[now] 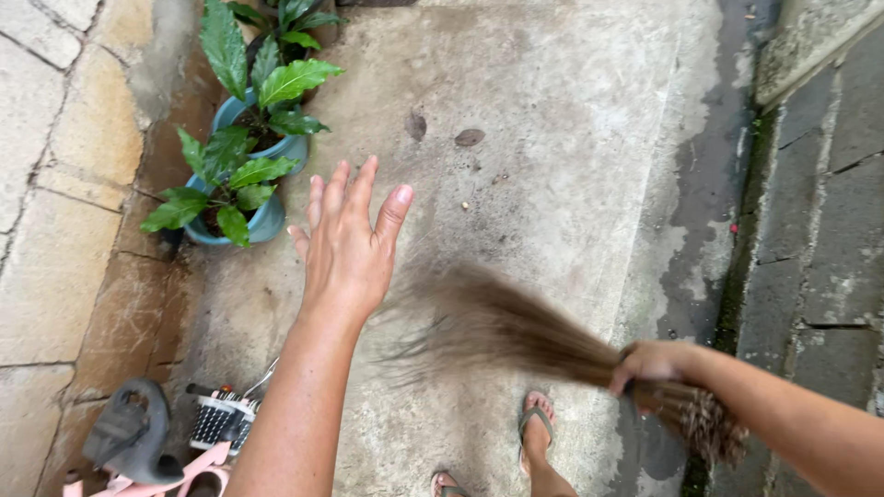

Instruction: The person picks up a broom and sweeps the concrete ground of an outdoor walkway, moving a pile of debris along the path next to potted plants.

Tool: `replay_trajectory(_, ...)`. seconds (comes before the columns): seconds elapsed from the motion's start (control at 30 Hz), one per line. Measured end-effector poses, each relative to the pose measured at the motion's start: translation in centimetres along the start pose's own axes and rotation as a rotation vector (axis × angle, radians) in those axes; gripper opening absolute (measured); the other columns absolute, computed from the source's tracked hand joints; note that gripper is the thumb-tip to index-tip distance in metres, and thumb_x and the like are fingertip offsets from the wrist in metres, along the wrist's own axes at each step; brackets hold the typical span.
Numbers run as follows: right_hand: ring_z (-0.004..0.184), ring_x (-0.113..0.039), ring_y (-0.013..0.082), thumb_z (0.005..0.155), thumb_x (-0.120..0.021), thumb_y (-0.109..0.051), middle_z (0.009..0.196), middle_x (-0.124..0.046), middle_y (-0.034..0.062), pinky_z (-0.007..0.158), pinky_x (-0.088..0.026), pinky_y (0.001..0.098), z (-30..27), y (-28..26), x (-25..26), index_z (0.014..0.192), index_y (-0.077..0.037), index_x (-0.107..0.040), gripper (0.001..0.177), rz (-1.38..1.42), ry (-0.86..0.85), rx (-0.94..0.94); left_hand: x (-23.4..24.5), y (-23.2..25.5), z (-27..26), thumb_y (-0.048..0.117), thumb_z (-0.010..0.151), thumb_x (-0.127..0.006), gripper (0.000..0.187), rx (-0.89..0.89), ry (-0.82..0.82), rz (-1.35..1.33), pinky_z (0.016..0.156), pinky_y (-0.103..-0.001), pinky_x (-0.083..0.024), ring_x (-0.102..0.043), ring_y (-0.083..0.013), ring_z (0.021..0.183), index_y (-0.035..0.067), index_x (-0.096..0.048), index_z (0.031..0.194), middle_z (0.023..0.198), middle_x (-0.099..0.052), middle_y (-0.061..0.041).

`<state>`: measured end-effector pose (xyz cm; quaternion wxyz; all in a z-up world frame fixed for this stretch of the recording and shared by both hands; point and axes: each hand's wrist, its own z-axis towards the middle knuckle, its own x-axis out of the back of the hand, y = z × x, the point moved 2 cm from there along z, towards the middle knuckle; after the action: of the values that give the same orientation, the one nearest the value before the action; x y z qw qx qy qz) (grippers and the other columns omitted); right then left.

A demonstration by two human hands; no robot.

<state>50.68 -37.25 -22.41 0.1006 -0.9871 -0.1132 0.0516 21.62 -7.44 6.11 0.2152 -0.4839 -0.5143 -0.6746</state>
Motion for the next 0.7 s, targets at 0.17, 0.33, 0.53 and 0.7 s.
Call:
replay_trajectory(0.17, 0.062, -0.071, 0.0306, 0.084, -0.082, -0.018, 0.09, -0.074, 0.0253, 0.055, -0.063, 0.0376, 1.3, -1.0, 7.5, 0.132, 0.007, -0.057, 0.06, 0.086, 0.337, 0.086, -0.1, -0.9, -1.4, 0.073, 0.095, -0.041, 0.079, 0.047, -0.041, 0.029, 0.117, -0.077, -0.008, -0.014, -0.0355, 0.159, 0.025, -0.044, 0.157, 0.169, -0.029, -0.013)
replay_trajectory(0.33, 0.067, -0.07, 0.0298, 0.081, -0.081, -0.023, 0.088, -0.074, 0.0225, 0.058, -0.059, 0.0381, -7.9, -4.8, 5.6, 0.132, 0.001, -0.054, 0.063, -0.063, 0.506, 0.255, -1.1, 0.3, -0.8, 0.073, 0.094, -0.042, 0.08, 0.006, -0.032, 0.012, 0.115, -0.078, -0.007, -0.014, -0.0374, 0.158, 0.025, -0.044, 0.158, 0.169, -0.028, -0.013)
replay_trajectory(0.53, 0.064, -0.067, 0.0265, 0.077, -0.083, -0.027, 0.086, -0.071, 0.0159, 0.059, -0.06, 0.0365, -14.6, -5.0, -0.7, 0.142, -0.015, -0.047, 0.076, 0.138, 0.089, 0.235, -1.5, 2.0, 0.2, 0.073, 0.095, -0.041, 0.079, -0.033, -0.025, -0.014, 0.115, -0.078, -0.006, -0.014, -0.0385, 0.157, 0.024, -0.044, 0.158, 0.169, -0.029, -0.014)
replay_trajectory(0.7, 0.076, -0.076, 0.0267, 0.088, -0.081, -0.023, 0.099, -0.077, 0.0215, 0.07, -0.069, 0.0335, -7.9, -4.6, -2.4, 0.144, -0.002, -0.043, 0.07, 0.066, -0.056, 0.172, -2.0, 3.5, 0.9, 0.074, 0.095, -0.04, 0.08, -0.043, -0.052, 0.009, 0.117, -0.077, -0.005, -0.013, -0.0373, 0.158, 0.024, -0.045, 0.157, 0.168, -0.029, -0.014)
